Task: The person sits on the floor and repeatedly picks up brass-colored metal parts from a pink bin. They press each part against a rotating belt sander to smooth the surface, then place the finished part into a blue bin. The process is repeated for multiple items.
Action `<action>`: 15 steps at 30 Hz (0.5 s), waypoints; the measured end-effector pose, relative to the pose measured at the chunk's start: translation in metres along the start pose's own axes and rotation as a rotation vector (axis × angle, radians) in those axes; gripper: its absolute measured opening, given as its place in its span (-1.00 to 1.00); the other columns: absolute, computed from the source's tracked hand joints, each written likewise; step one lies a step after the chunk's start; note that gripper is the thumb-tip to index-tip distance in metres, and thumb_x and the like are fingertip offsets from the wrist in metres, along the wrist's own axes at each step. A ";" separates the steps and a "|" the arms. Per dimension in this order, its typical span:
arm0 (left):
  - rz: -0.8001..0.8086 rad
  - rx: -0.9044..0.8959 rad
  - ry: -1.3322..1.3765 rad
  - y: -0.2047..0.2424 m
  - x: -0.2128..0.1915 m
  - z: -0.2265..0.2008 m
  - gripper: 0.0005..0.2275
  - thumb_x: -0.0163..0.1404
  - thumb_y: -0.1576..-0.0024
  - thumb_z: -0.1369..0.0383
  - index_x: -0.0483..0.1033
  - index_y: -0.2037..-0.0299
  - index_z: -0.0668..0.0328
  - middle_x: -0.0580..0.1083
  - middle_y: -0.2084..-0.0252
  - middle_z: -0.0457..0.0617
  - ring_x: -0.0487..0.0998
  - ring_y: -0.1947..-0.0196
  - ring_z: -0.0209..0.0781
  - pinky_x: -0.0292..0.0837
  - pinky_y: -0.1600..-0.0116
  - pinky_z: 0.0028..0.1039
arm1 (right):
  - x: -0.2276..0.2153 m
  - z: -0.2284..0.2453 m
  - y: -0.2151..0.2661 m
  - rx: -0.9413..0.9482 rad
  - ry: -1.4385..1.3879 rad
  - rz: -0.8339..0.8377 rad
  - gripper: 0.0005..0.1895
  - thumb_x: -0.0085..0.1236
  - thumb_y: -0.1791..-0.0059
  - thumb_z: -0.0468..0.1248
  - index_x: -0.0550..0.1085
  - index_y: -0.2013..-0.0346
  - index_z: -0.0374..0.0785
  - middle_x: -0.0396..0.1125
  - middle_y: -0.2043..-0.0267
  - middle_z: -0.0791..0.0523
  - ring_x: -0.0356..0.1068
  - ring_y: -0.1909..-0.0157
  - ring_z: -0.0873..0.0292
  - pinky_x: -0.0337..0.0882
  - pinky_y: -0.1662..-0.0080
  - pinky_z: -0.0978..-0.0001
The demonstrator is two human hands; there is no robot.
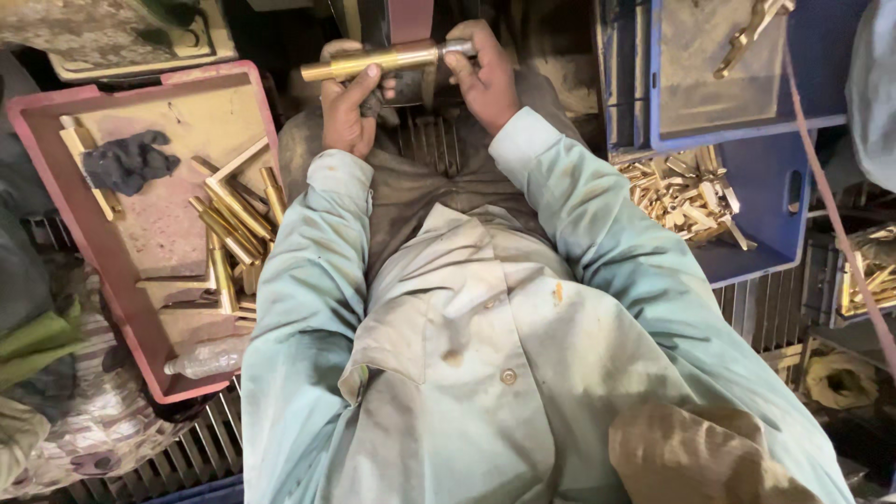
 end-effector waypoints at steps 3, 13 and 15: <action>-0.012 0.010 0.030 0.000 -0.001 -0.003 -0.70 0.13 -0.23 0.55 0.32 -0.09 0.18 0.48 0.13 0.04 0.56 0.25 -0.14 0.55 0.13 -0.38 | 0.002 0.012 0.003 -0.017 0.106 -0.001 -0.80 0.11 -0.18 -0.42 0.35 -0.09 -0.25 0.35 0.11 0.11 0.38 0.22 0.31 0.48 0.16 0.44; -0.119 -0.016 0.079 -0.004 -0.032 0.017 -0.73 0.15 -0.22 0.52 0.37 -0.06 0.23 0.51 0.17 0.05 0.57 0.31 -0.15 0.56 0.20 -0.40 | 0.010 -0.018 -0.003 0.123 0.066 0.038 -0.77 0.10 -0.17 -0.36 0.31 -0.09 -0.28 0.35 0.19 0.11 0.39 0.33 0.32 0.52 0.28 0.46; -0.170 -0.026 0.068 -0.002 -0.037 0.021 -0.74 0.16 -0.21 0.50 0.39 -0.04 0.25 0.52 0.17 0.06 0.58 0.32 -0.15 0.57 0.22 -0.39 | 0.014 -0.034 -0.007 0.178 -0.025 0.058 -0.82 0.10 -0.19 -0.34 0.32 -0.04 -0.29 0.34 0.23 0.12 0.34 0.38 0.32 0.50 0.34 0.44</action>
Point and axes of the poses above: each hand's wrist, its own y-axis away from the middle knuckle, its own x-axis out of the palm, z = x × y, the point moved 8 cm from there along -y, towards the middle knuckle
